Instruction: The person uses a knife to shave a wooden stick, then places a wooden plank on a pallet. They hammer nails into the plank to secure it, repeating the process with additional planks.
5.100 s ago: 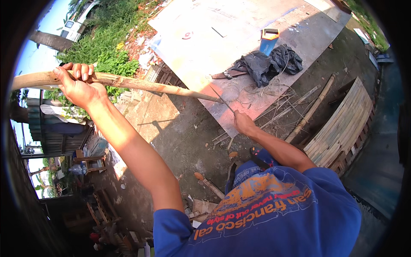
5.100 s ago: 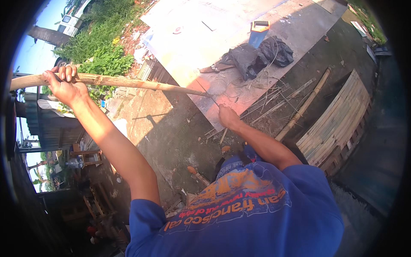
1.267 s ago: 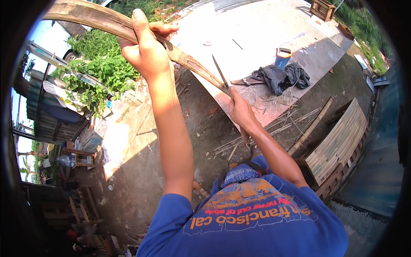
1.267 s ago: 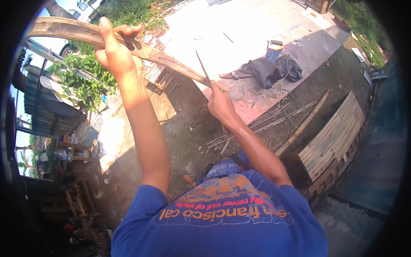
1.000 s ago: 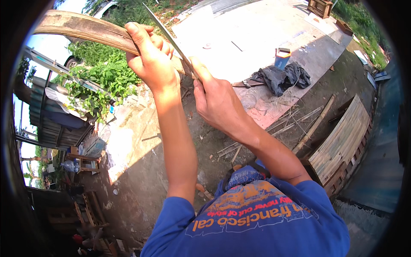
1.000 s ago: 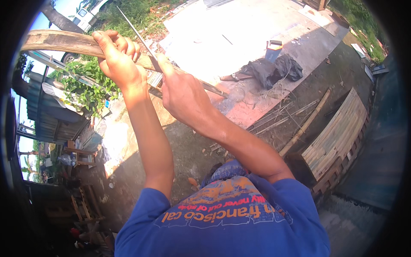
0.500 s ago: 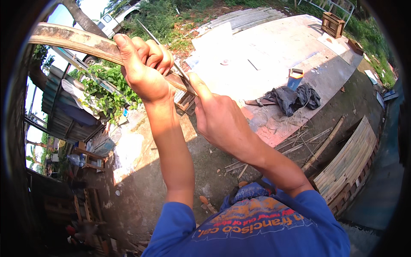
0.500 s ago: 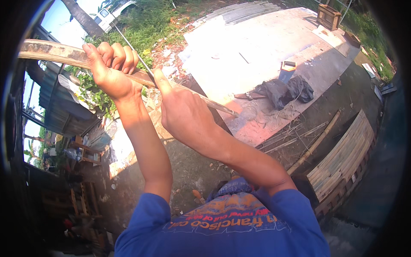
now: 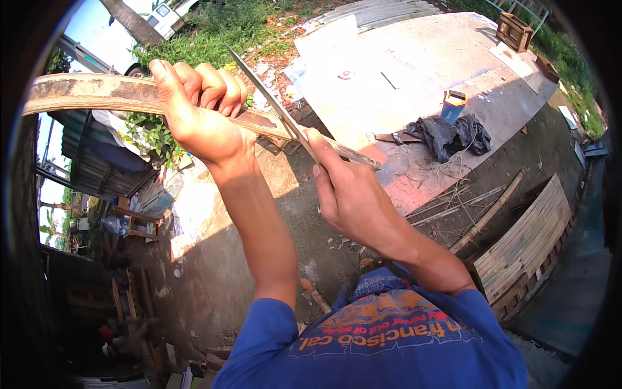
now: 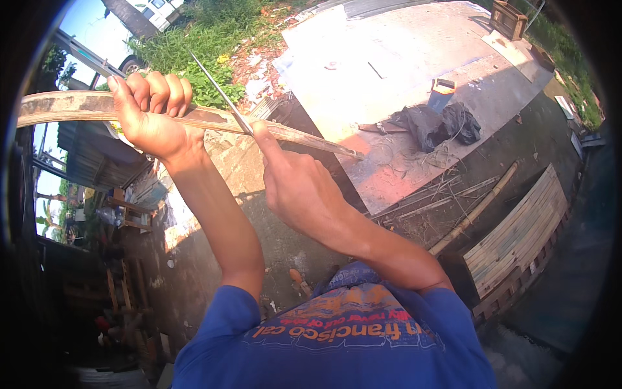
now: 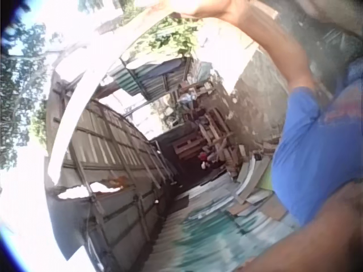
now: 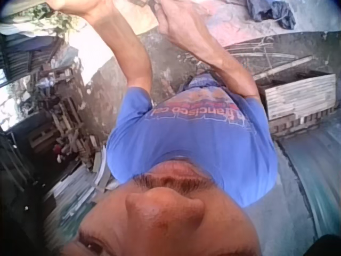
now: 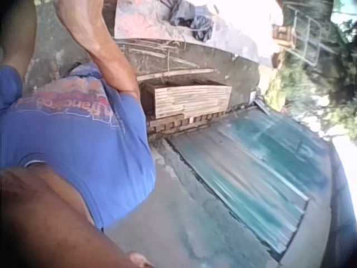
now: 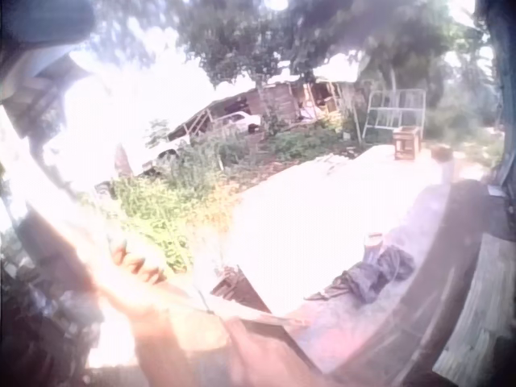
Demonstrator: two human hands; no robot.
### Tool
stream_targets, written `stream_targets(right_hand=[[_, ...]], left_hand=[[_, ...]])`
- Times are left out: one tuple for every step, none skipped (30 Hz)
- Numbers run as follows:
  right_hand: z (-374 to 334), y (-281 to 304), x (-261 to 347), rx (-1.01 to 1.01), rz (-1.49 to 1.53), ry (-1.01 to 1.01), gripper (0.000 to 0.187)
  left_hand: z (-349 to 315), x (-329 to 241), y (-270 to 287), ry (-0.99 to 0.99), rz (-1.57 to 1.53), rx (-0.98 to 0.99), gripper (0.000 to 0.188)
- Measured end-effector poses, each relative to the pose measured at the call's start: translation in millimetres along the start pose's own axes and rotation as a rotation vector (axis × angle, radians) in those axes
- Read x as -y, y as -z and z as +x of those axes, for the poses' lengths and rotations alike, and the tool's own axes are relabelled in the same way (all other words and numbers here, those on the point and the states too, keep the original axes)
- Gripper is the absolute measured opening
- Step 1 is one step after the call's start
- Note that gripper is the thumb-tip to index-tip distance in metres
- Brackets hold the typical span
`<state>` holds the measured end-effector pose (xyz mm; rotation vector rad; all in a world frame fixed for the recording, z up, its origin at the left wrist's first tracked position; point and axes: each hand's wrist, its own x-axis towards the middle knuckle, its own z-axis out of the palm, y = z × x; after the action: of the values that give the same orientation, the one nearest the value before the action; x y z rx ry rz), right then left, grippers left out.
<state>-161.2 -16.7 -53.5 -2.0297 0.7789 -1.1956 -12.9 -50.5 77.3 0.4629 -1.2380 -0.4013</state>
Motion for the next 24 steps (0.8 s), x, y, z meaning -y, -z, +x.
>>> stream_targets(right_hand=[[-3, -3, -1, -0.011, -0.017, 0.011, 0.052], [-6, -5, -1, -0.068, -0.036, -0.008, 0.053], [-8, -7, -2, -0.039, -0.039, -0.036, 0.054], [-9, -9, -4, -0.083, -0.075, -0.039, 0.055], [-10, -11, -4, -0.017, -0.060, -0.009, 0.055], [-10, -11, -5, -0.035, -0.068, 0.025, 0.054], [-10, -11, -5, -0.057, -0.065, 0.148, 0.054], [-9, -11, -6, -0.022, -0.099, 0.018, 0.054], [-9, -9, -6, 0.012, -0.102, -0.046, 0.054], [-9, -8, -5, 0.016, -0.118, -0.118, 0.054], [-9, -7, -4, 0.030, -0.110, -0.165, 0.054], [-10, -6, -3, 0.026, -0.076, -0.070, 0.054], [-11, -5, -2, -0.021, -0.068, 0.001, 0.054], [-13, -5, -1, -0.008, -0.017, 0.107, 0.055], [-14, -5, -2, -0.008, -0.081, -0.019, 0.054], [-15, -5, -2, 0.042, -0.098, -0.100, 0.053], [-16, -6, -4, 0.014, -0.129, -0.143, 0.053], [-17, -7, -5, 0.088, -0.119, -0.133, 0.053], [-17, -7, -6, 0.078, -0.113, -0.092, 0.053], [-17, -7, -6, 0.028, -0.078, 0.028, 0.053], [-15, -6, -7, 0.054, -0.134, -0.042, 0.052], [-15, -6, -8, 0.065, -0.152, -0.054, 0.052], [-14, -3, -7, 0.074, -0.146, 0.005, 0.051], [-12, -1, -7, 0.112, -0.201, -0.135, 0.050]], left_hand=[[0, 1, 1, -0.008, 0.004, -0.008, 0.052], [0, 1, 4, -0.020, -0.010, 0.021, 0.052], [0, -1, 6, -0.014, 0.005, 0.005, 0.052], [1, -2, 9, -0.027, 0.002, 0.006, 0.051], [0, -3, 11, -0.011, 0.016, -0.018, 0.051], [-3, -5, 12, -0.006, 0.007, 0.012, 0.051], [-5, -5, 13, -0.010, -0.003, 0.007, 0.051], [-7, -6, 14, -0.011, -0.016, 0.011, 0.051], [-8, -7, 15, -0.003, -0.028, 0.011, 0.050], [-10, -8, 15, -0.008, -0.020, -0.002, 0.050], [-13, -10, 16, -0.012, -0.010, 0.000, 0.050], [-14, -11, 15, -0.020, -0.005, 0.007, 0.050], [-14, -11, 14, -0.018, -0.011, 0.010, 0.049], [-16, -11, 14, -0.004, -0.013, 0.007, 0.049], [-16, -11, 13, -0.010, -0.022, -0.001, 0.048], [-16, -11, 12, -0.016, -0.040, 0.011, 0.048], [-16, -11, 12, -0.009, 0.003, -0.002, 0.047], [-17, -11, 12, -0.012, -0.010, -0.018, 0.047], [-18, -12, 11, -0.007, -0.017, -0.024, 0.047], [-16, -13, 11, -0.004, -0.026, -0.019, 0.047], [-19, -13, 11, -0.022, -0.025, -0.005, 0.046], [-19, -14, 11, 0.005, 0.013, -0.063, 0.045], [-20, -15, 12, 0.018, 0.033, -0.072, 0.045], [-18, -16, 12, 0.013, 0.045, -0.065, 0.045]])
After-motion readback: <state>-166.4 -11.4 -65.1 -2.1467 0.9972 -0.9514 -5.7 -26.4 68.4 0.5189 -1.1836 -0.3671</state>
